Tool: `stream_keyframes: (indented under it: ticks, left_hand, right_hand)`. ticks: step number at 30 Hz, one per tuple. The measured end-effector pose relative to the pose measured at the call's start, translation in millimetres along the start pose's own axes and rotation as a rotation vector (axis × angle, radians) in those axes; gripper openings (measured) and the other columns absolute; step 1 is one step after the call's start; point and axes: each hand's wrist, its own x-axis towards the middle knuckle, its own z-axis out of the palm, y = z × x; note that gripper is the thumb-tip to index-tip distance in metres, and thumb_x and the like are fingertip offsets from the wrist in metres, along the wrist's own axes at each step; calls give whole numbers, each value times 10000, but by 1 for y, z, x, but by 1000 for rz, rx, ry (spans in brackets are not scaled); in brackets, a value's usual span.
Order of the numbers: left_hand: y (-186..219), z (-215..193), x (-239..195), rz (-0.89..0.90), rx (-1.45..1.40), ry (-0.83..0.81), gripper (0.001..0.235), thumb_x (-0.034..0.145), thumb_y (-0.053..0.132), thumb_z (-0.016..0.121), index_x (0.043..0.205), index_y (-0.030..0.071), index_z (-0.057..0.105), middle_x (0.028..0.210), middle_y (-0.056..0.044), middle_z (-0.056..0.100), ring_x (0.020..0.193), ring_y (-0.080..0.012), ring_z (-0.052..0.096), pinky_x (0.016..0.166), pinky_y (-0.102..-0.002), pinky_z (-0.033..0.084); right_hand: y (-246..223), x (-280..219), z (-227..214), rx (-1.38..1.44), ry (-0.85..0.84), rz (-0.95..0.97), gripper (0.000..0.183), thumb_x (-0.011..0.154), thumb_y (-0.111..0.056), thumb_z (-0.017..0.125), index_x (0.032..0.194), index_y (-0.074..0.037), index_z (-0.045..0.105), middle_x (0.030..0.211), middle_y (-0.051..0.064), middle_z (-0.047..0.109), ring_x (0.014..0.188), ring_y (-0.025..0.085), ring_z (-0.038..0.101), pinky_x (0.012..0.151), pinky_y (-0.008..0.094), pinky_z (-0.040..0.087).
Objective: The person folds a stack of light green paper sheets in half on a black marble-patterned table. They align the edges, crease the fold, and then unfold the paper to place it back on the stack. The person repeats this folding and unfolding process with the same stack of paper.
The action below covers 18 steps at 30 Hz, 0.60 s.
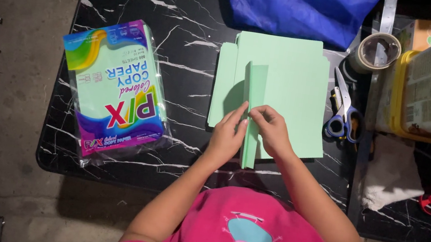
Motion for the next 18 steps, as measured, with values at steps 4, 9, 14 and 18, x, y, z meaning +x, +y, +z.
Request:
stream_keyframes:
  ticks: [4, 9, 14, 18]
  left_hand:
    - [13, -3, 2, -45, -26, -19, 487, 1011, 167, 613, 1484, 92, 526, 1357, -207, 644, 1090, -325, 710, 895, -392, 570]
    - [10, -1, 0, -29, -22, 6, 588, 979, 158, 661, 1520, 78, 443, 1353, -232, 632, 1118, -323, 712, 874, -397, 578]
    - [10, 0, 2, -81, -24, -9, 590, 965, 156, 648, 1513, 86, 441, 1347, -227, 639, 1081, -322, 730, 835, -393, 598]
    - [3, 3, 1, -33, -2, 9, 581, 968, 149, 651, 1506, 72, 443, 1361, -236, 632, 1099, -334, 721, 876, -404, 588]
  right_hand:
    - [-1, -1, -2, 60, 14, 55, 183, 993, -186, 672, 1036, -10, 697, 922, 6, 679, 816, 67, 591, 702, 224, 482]
    - [2, -1, -8, 61, 51, 106, 175, 1020, -167, 635, 1061, -10, 699, 886, 8, 642, 704, 60, 501, 598, 235, 392]
    - [9, 2, -8, 132, 60, 44, 99, 1012, -87, 607, 1063, -8, 640, 923, 26, 646, 761, 70, 558, 657, 240, 448]
    - [9, 1, -7, 161, 52, -15, 88, 999, -35, 579, 1083, -15, 596, 983, 41, 649, 867, 89, 613, 756, 253, 512]
